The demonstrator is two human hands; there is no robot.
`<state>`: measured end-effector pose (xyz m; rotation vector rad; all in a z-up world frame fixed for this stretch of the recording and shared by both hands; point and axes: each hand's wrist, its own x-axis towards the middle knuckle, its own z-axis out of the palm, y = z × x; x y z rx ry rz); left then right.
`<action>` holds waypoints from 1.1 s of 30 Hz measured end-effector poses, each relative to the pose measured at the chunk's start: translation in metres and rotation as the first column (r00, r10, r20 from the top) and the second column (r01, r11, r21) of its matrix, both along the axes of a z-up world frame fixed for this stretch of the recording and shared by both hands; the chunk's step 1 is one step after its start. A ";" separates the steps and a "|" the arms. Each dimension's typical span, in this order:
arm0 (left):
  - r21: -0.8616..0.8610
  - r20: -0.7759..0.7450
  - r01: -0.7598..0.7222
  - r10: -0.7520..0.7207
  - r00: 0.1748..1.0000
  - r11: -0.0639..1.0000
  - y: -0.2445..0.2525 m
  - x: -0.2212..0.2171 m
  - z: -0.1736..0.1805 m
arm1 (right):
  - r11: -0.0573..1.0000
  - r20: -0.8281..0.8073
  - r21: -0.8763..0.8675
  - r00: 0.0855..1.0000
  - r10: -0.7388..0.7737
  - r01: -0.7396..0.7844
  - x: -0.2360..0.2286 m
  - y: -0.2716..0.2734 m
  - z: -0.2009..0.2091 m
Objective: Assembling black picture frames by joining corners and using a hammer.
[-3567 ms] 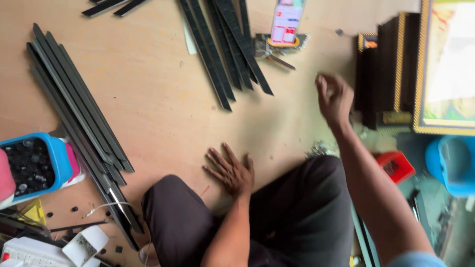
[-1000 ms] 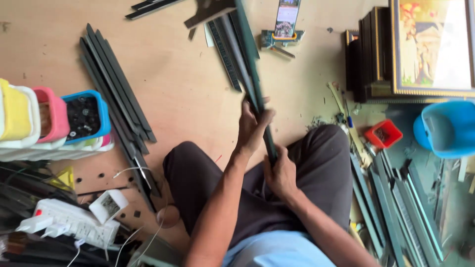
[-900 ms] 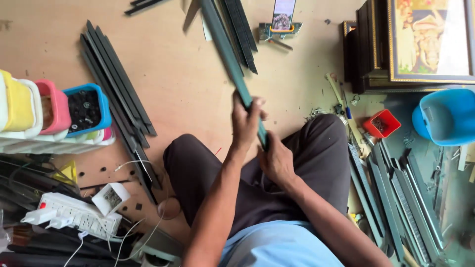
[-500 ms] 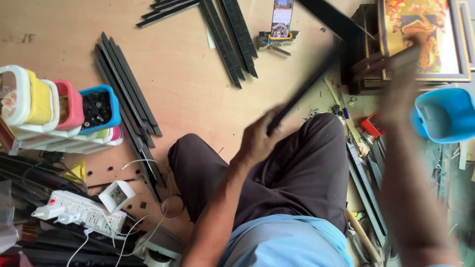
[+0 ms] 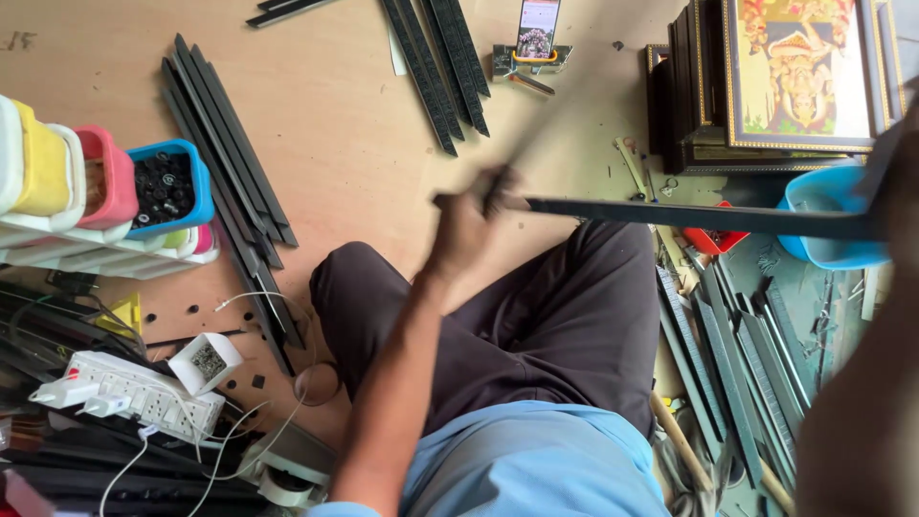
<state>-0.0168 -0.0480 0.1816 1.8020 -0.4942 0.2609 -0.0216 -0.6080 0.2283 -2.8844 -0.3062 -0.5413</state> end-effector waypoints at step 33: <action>-0.941 -0.188 -0.159 -0.070 0.980 0.298 0.033 0.054 0.058 | 0.781 -0.168 0.621 0.961 0.220 -0.070 -0.040 0.330 0.014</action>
